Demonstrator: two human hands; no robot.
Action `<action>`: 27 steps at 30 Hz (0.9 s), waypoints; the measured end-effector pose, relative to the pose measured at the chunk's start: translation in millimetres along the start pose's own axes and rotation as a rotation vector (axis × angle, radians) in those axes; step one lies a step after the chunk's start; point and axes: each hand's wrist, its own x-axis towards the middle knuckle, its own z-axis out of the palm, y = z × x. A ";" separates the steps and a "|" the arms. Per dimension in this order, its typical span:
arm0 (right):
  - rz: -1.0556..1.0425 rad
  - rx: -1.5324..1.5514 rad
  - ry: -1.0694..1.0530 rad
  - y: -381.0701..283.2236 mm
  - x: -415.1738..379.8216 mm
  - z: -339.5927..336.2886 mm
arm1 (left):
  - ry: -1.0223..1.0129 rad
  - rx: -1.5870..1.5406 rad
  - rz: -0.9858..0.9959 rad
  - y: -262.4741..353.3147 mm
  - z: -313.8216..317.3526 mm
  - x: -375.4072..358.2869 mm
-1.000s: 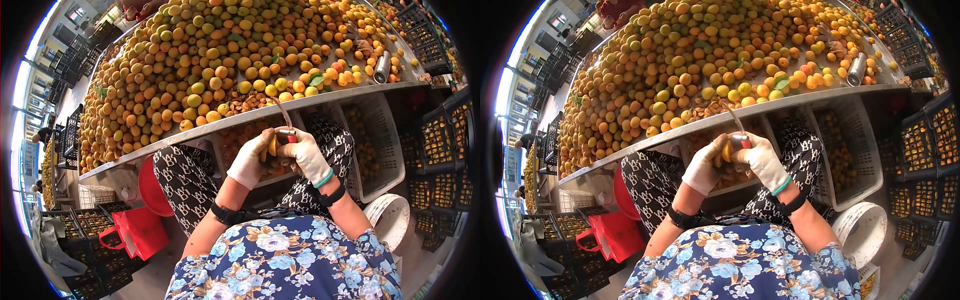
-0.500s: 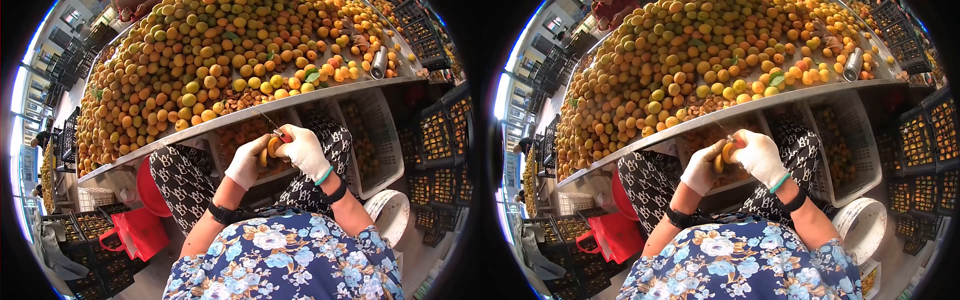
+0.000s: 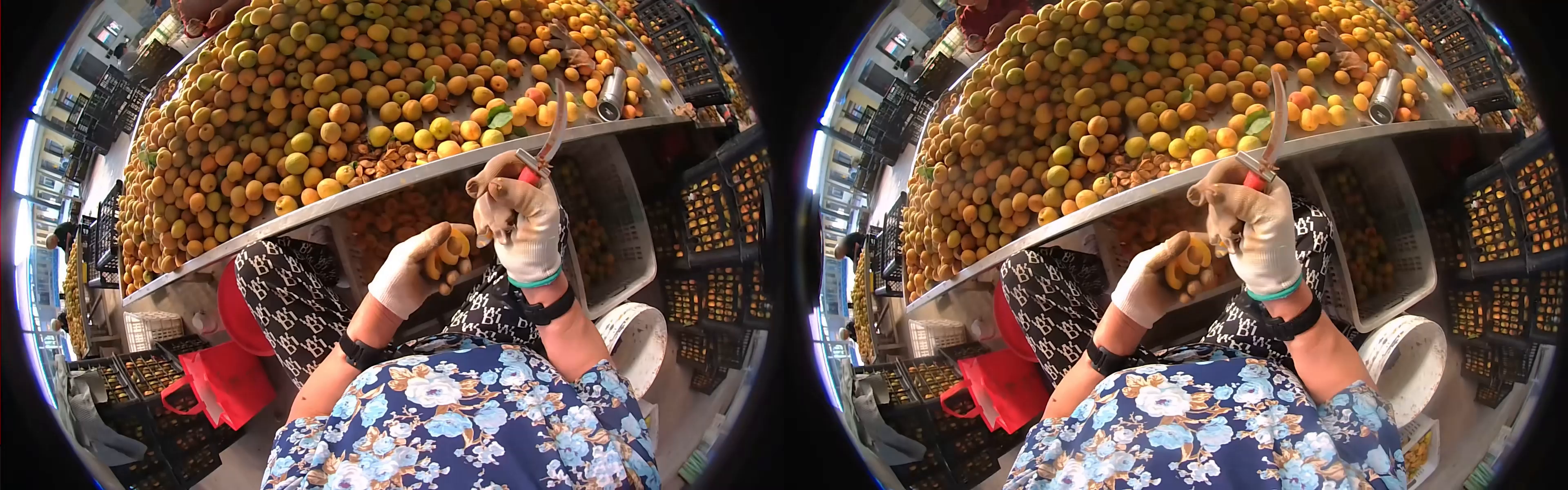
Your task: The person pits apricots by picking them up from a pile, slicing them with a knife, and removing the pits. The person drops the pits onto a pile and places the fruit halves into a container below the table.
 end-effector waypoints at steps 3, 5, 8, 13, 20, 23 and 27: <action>-0.044 -0.012 -0.013 5.0 1.0 4.7 | 0.035 0.013 -0.036 -2.2 2.2 -2.1; -0.088 -0.065 0.013 11.2 0.5 5.6 | -0.030 -0.013 -0.057 -5.3 -2.7 0.9; -0.051 -0.116 0.011 11.1 -2.7 3.2 | -0.038 0.007 -0.040 -6.5 0.5 0.5; -0.036 -0.178 0.020 11.7 -7.1 5.9 | -0.018 0.024 0.002 -9.4 4.5 -1.0; -0.046 -0.413 -0.015 22.6 -12.0 12.9 | 0.154 0.246 -0.006 -12.7 10.6 -1.1; -0.023 -0.258 -0.004 30.7 -10.4 -6.3 | 0.200 0.168 -0.030 -12.9 12.3 0.1; 0.012 0.224 0.020 43.3 5.5 -25.1 | 0.243 0.065 -0.089 -10.1 14.1 0.0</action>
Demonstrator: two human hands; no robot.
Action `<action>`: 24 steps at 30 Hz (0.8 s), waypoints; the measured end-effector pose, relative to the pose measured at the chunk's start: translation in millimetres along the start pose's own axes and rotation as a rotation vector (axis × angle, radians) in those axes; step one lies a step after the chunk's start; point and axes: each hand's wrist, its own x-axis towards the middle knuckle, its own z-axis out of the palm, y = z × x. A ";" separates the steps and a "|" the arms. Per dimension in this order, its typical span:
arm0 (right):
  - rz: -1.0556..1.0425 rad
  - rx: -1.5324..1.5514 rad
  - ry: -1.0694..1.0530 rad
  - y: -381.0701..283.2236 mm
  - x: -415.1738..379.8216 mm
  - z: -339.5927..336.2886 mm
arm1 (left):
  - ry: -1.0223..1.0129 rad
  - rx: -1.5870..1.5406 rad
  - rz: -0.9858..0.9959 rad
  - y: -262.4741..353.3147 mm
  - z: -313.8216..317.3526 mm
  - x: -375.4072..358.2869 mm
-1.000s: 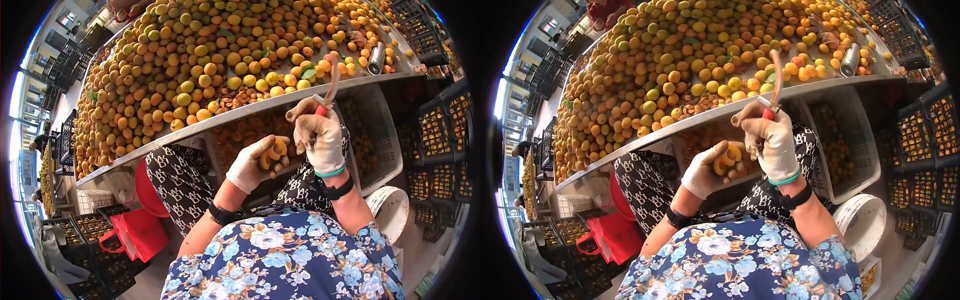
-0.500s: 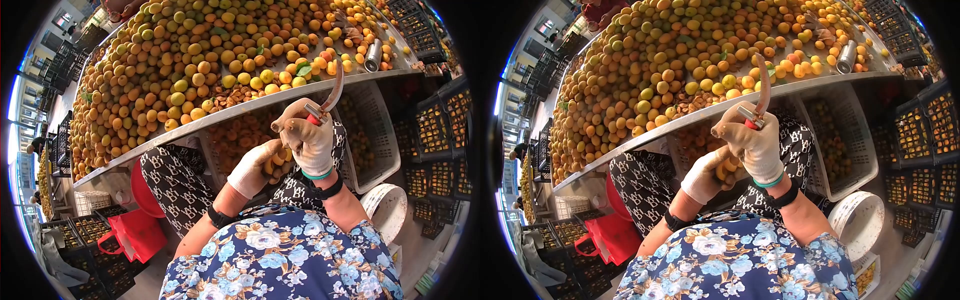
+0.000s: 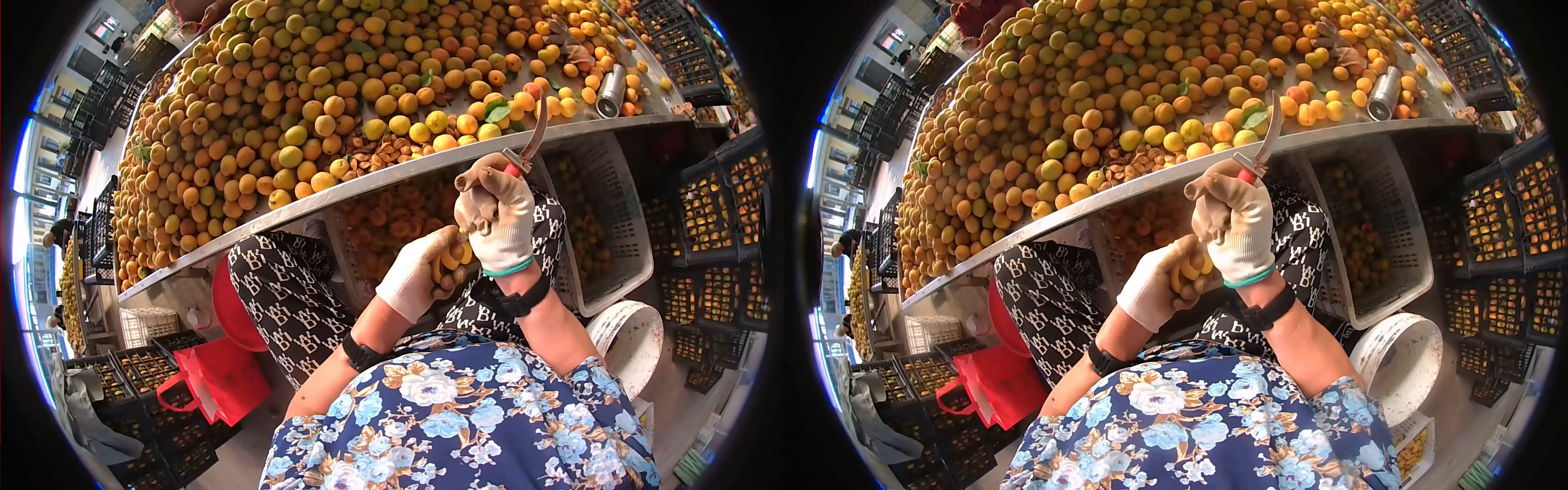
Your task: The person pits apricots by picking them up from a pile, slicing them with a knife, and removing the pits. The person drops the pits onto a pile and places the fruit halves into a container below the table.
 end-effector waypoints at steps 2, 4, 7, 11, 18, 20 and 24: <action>0.017 0.052 0.035 6.3 2.2 -5.2 | -0.037 -0.017 0.010 -2.3 -5.2 2.5; 0.051 0.122 0.079 12.1 3.9 -11.9 | -0.053 -0.047 0.000 -4.0 -9.0 5.2; 0.109 0.201 0.158 18.3 7.4 -23.9 | -0.039 -0.116 -0.029 -2.4 -10.5 8.2; 0.145 0.251 0.163 24.6 13.9 -30.0 | 0.002 -0.205 -0.037 0.8 -6.1 8.4; 0.116 0.253 0.164 29.1 23.3 -18.2 | -0.268 -0.358 0.035 -9.9 -31.3 24.3; 0.091 0.236 0.188 27.2 27.7 -11.3 | -0.224 -0.308 0.055 -6.6 -30.4 21.3; -0.044 -0.509 0.153 -0.6 26.2 7.6 | -0.050 -0.225 0.093 9.3 -30.4 12.7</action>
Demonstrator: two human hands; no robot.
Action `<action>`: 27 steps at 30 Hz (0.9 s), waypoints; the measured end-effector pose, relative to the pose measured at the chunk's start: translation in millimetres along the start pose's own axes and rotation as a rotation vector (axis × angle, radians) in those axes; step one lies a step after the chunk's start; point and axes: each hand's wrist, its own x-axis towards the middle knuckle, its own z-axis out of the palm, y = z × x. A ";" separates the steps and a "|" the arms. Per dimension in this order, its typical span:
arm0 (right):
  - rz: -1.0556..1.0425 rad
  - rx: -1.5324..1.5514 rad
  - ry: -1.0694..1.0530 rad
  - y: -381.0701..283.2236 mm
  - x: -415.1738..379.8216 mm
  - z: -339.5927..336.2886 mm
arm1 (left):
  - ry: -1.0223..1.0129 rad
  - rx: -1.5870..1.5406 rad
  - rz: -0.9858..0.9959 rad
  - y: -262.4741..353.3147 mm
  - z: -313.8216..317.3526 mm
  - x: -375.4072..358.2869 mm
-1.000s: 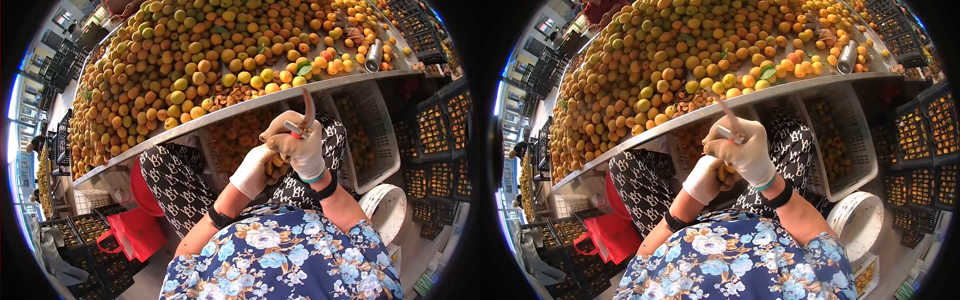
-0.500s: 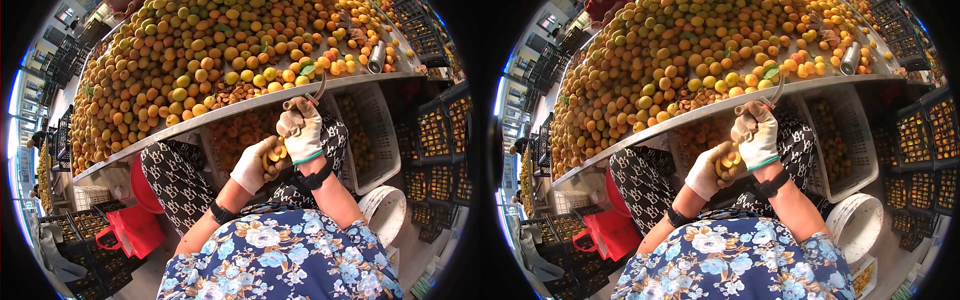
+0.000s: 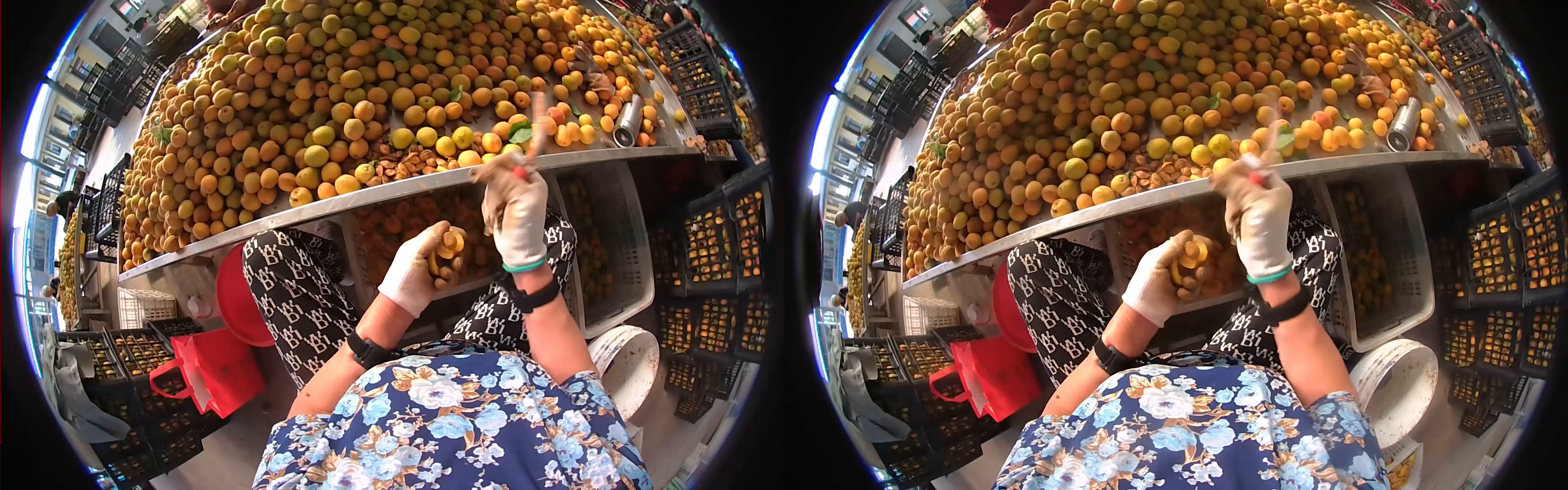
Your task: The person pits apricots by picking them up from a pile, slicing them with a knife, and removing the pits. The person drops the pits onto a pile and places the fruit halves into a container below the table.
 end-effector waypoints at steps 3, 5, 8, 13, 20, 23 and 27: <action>-0.016 -0.548 -0.216 -3.2 -15.0 11.1 | 0.125 0.090 0.117 4.3 -4.4 -0.8; -0.178 -0.785 -0.306 14.0 -26.3 17.0 | 0.120 0.109 0.238 3.9 -11.7 4.5; -0.184 -0.947 -0.275 26.8 -37.9 28.2 | 0.192 0.027 0.225 2.4 -19.3 6.5; -0.319 -0.895 -0.171 29.4 -14.6 34.2 | 0.240 -0.012 0.169 14.4 -7.3 -4.0; -0.086 -1.086 -0.038 17.0 85.3 43.3 | 0.286 0.027 0.076 16.1 -44.1 11.3; -0.026 -1.319 -0.155 16.7 114.6 56.3 | 0.338 0.032 0.111 9.6 -69.1 22.0; -0.034 -1.417 -0.261 42.6 146.2 72.2 | 0.435 0.112 0.149 12.3 -82.8 31.0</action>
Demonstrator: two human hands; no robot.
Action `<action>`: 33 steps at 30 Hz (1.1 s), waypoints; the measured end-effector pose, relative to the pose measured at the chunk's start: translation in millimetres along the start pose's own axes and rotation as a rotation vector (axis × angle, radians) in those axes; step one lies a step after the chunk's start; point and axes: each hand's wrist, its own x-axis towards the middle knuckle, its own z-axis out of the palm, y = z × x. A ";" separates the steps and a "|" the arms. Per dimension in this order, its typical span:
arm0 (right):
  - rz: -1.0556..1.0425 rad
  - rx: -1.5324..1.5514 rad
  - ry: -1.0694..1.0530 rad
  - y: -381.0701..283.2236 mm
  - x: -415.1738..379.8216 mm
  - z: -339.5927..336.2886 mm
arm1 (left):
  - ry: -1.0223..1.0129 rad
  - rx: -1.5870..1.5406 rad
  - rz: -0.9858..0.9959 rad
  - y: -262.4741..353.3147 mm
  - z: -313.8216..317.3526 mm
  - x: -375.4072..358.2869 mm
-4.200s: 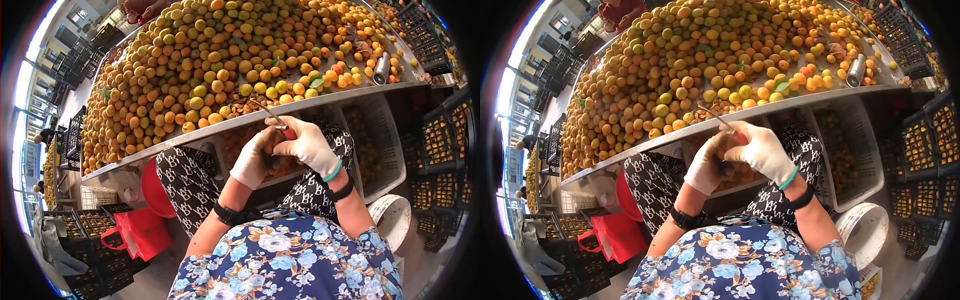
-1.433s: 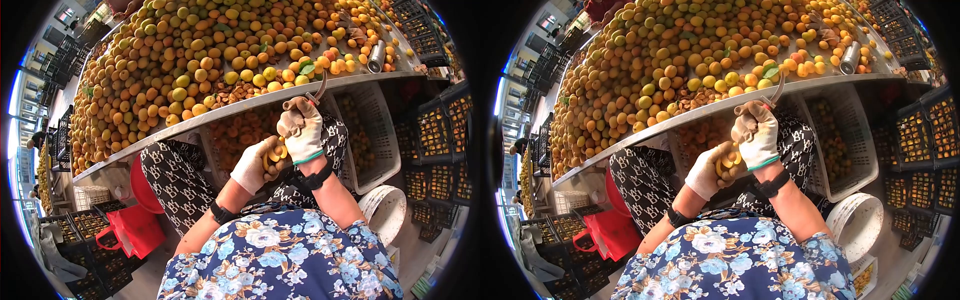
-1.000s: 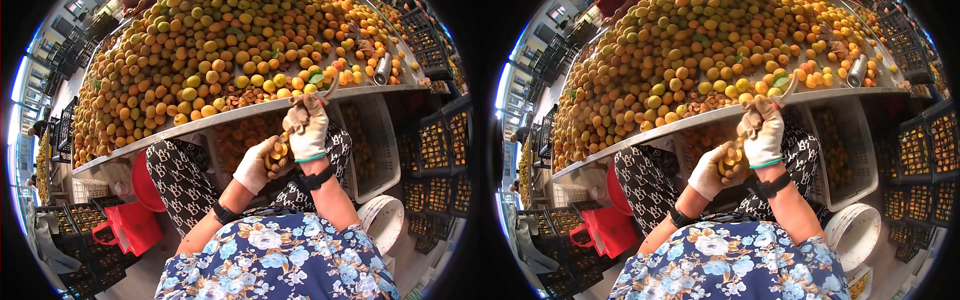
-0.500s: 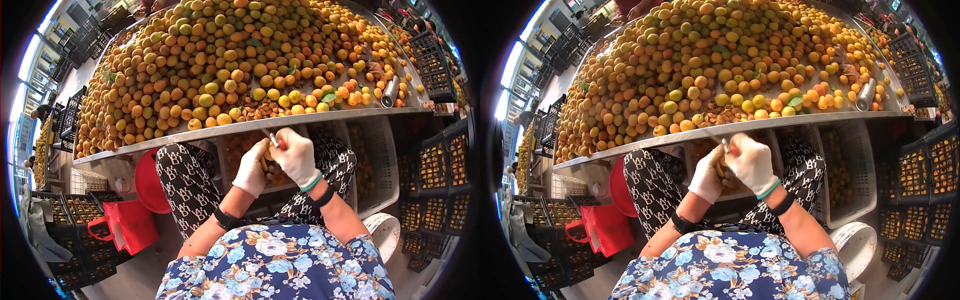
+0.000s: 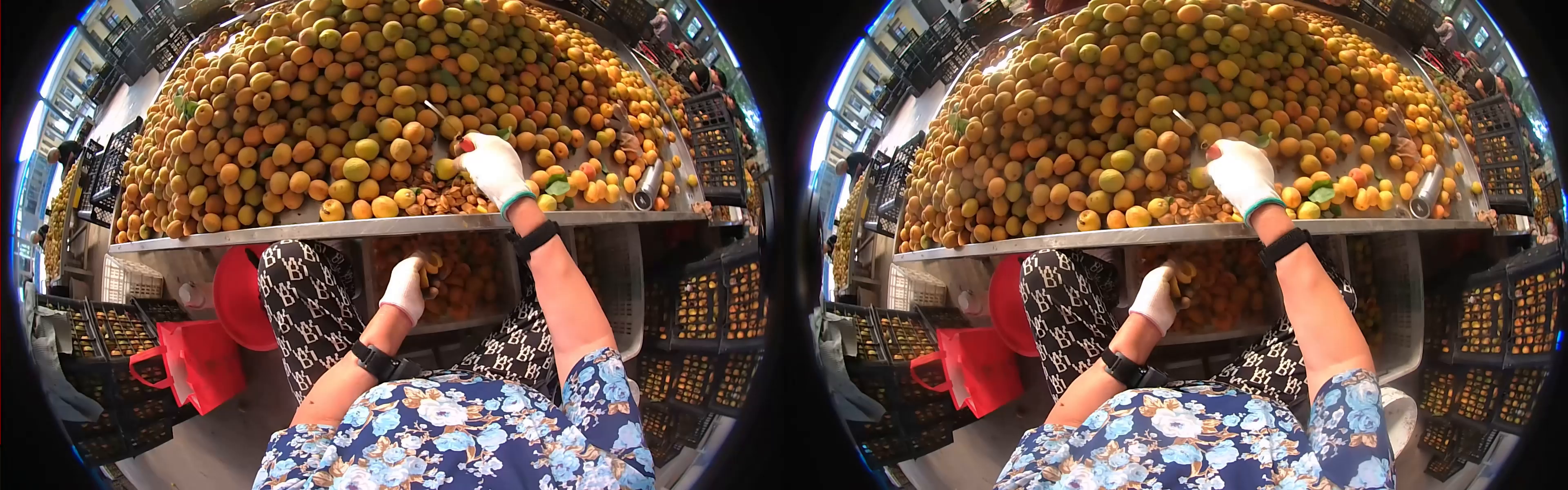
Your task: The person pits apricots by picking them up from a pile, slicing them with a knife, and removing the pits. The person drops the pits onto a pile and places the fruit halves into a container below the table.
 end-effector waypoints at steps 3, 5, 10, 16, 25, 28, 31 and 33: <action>-0.014 0.153 -0.010 -12.9 16.7 9.7 | 0.076 -0.029 0.035 0.7 0.0 5.0; -0.127 0.091 0.023 -27.6 24.9 18.2 | 0.076 -0.082 0.026 1.9 4.4 8.0; -0.233 -0.171 -0.090 -68.9 39.2 37.4 | 0.093 -0.099 0.067 2.6 5.2 14.7; -0.298 -0.105 -0.054 -64.0 40.3 57.4 | -0.192 0.221 0.269 -13.7 -16.7 28.2; -0.084 0.767 -0.539 -44.9 -69.9 -40.4 | -0.378 -0.292 0.180 41.9 7.2 -26.2; -0.112 0.697 -0.486 -40.6 -102.4 -43.7 | -0.535 -0.179 0.319 47.3 15.1 -38.2; 0.029 0.703 -0.535 -36.4 -121.7 -45.3 | -0.514 -0.128 0.331 49.9 21.1 -52.6; 0.129 0.795 -0.445 -29.2 -134.1 -48.0 | -0.489 -0.087 0.375 51.6 18.3 -58.0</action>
